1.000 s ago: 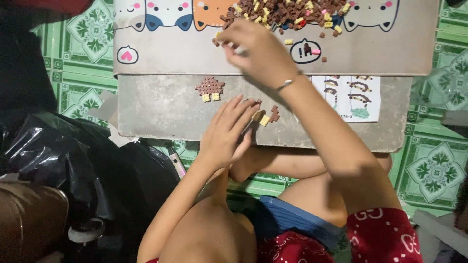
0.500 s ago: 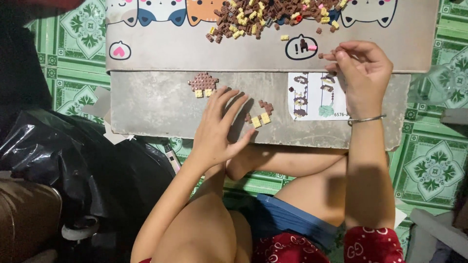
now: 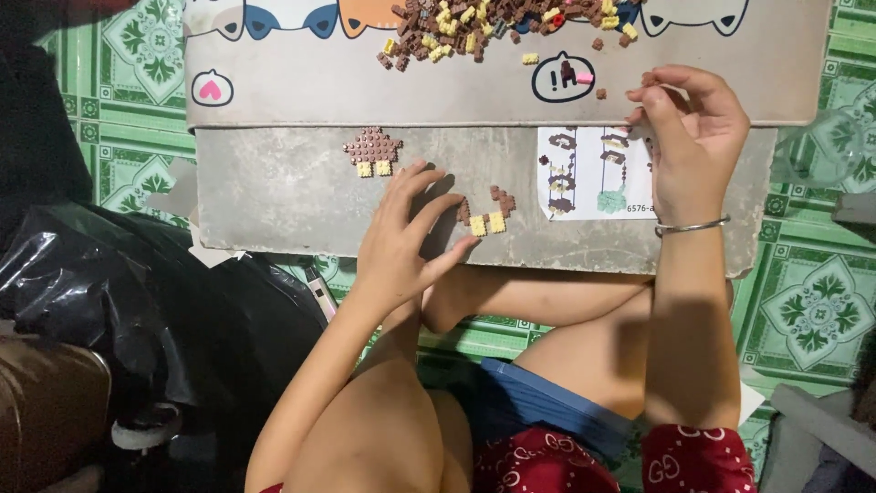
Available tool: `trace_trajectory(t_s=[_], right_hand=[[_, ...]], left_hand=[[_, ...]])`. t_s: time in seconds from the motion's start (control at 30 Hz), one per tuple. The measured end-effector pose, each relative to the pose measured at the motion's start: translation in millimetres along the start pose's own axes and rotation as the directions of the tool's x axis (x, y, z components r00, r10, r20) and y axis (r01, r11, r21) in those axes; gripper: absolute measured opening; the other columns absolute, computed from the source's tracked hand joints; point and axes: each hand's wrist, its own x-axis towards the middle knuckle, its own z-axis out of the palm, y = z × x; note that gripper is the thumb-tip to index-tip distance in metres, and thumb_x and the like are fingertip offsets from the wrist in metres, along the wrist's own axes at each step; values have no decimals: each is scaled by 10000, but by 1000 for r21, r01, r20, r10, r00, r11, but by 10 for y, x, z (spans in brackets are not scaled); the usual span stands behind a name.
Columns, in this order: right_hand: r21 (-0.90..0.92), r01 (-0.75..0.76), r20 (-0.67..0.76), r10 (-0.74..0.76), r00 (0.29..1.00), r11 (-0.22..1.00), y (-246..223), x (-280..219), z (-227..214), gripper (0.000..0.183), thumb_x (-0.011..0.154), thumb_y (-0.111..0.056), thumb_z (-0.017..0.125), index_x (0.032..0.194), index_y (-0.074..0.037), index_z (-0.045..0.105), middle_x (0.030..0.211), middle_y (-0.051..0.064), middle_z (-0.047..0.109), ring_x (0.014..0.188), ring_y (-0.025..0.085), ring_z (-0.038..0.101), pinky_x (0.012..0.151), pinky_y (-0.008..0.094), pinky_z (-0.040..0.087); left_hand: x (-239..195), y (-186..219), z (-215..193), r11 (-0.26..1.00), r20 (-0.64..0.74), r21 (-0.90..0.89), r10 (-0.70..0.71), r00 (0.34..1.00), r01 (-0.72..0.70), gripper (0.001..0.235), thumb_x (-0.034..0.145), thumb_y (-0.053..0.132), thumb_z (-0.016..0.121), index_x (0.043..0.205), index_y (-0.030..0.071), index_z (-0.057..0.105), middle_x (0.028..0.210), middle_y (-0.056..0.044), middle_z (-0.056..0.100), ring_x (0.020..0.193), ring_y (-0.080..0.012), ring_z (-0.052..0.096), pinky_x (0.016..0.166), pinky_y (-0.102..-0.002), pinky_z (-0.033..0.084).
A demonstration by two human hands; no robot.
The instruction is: The person assembles small brown and yellow plastic blocks into a small structure on a cardboard surface. They pick up individual blocks from a pile, connect them by hand, and occasionally refer to a printed instruction sheet placed nearby.
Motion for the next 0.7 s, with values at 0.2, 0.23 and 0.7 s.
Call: trace_trajectory(t_s=[0.2,0.23,0.7], right_hand=[[-699,139,403,226,887,702,-668,-208,136,110,930,-105,599,987,-89,691,1005,66,619,1014,210,506,906,375,388],[-700,135,401,230,887,701,-646,-225,132,110,930,-105,599,987,-89,691,1005,66,619,1014,210,506,906,375,388],[-716,447,447,-139,883,537,-339,-477,64,146,916,2,711,1061,13,708,976,112,571,924,243,554,833,348,440]], left_hand=[[-23,-38,-11,998,31,-46,51,998,-49,358,871,312,664,1140,92,577,1237,-160,490,1254,-383,439,1081,-595,348],[-18,-38,-13,998,34,-49,50,998,-48,358,871,312,664,1140,92,577,1237,-160,490,1254,-383,439,1081,-595,348],[-53,-69,3,995,0,-45,86,996,-86,381,873,304,683,1156,88,547,1239,-172,503,1240,-387,458,1066,-568,383]])
